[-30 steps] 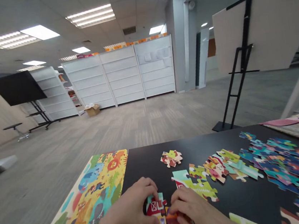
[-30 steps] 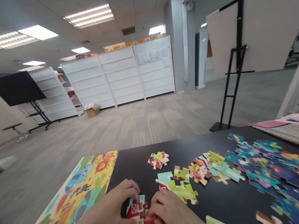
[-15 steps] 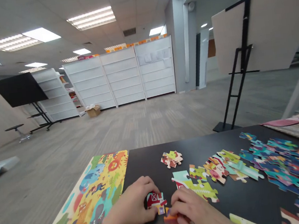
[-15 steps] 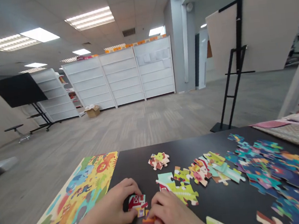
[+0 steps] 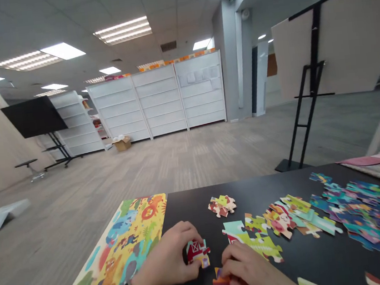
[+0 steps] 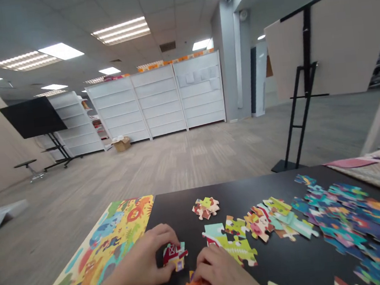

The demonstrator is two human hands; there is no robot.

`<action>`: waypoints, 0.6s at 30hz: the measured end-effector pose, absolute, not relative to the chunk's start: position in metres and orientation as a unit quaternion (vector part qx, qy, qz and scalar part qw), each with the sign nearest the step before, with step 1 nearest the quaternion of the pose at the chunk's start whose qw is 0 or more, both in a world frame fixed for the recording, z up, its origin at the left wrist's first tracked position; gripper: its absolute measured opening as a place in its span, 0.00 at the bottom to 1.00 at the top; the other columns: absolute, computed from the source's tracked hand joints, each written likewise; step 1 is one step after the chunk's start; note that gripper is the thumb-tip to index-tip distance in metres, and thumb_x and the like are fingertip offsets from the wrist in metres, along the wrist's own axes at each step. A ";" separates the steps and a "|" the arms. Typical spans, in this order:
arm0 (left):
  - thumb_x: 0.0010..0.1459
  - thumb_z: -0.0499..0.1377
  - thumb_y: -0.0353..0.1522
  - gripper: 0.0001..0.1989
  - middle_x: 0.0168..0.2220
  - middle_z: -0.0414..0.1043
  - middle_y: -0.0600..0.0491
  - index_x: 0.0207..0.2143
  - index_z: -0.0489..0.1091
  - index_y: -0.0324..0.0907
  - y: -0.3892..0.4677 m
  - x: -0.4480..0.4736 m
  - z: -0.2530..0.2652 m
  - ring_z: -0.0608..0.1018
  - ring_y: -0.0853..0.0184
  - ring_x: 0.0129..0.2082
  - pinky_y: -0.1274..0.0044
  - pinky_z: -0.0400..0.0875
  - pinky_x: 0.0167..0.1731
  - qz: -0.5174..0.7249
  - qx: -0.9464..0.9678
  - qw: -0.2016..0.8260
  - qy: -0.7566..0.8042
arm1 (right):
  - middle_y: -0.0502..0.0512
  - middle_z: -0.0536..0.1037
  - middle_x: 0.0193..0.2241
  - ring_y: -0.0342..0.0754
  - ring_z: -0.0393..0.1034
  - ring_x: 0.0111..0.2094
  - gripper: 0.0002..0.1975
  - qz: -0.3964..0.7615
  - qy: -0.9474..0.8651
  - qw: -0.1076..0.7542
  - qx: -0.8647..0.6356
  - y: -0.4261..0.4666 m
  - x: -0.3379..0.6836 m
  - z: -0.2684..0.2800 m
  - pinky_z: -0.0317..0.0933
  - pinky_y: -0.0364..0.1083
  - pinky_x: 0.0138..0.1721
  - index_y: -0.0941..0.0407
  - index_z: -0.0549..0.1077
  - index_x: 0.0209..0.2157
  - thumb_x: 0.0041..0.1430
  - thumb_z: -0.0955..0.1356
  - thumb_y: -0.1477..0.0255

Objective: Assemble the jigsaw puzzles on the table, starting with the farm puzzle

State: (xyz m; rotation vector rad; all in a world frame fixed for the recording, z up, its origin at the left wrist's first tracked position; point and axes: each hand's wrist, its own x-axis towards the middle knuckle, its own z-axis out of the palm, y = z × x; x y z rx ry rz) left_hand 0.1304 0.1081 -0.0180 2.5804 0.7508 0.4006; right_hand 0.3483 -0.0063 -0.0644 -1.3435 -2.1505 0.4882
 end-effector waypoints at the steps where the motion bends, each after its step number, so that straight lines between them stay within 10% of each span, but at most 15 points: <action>1: 0.45 0.64 0.26 0.17 0.42 0.73 0.56 0.40 0.74 0.47 0.106 0.132 -0.018 0.75 0.65 0.42 0.76 0.69 0.44 0.132 0.931 0.217 0.263 | 0.55 0.77 0.41 0.50 0.70 0.43 0.16 0.180 -0.801 0.274 -0.501 -0.007 0.348 -0.064 0.64 0.48 0.46 0.54 0.78 0.39 0.54 0.64 0.84; 12: 0.52 0.72 0.32 0.14 0.45 0.75 0.57 0.42 0.79 0.51 0.109 0.133 -0.023 0.76 0.64 0.45 0.76 0.68 0.48 0.075 0.934 0.252 0.242 | 0.55 0.77 0.40 0.49 0.71 0.42 0.15 0.180 -0.803 0.270 -0.500 -0.011 0.350 -0.063 0.64 0.48 0.48 0.53 0.77 0.38 0.56 0.64 0.83; 18: 0.62 0.57 0.24 0.16 0.49 0.74 0.55 0.48 0.76 0.50 0.118 0.126 -0.019 0.76 0.67 0.48 0.77 0.68 0.52 0.140 0.920 0.277 0.241 | 0.54 0.77 0.41 0.50 0.71 0.43 0.16 0.180 -0.801 0.260 -0.508 -0.011 0.349 -0.062 0.65 0.47 0.47 0.53 0.78 0.38 0.53 0.65 0.83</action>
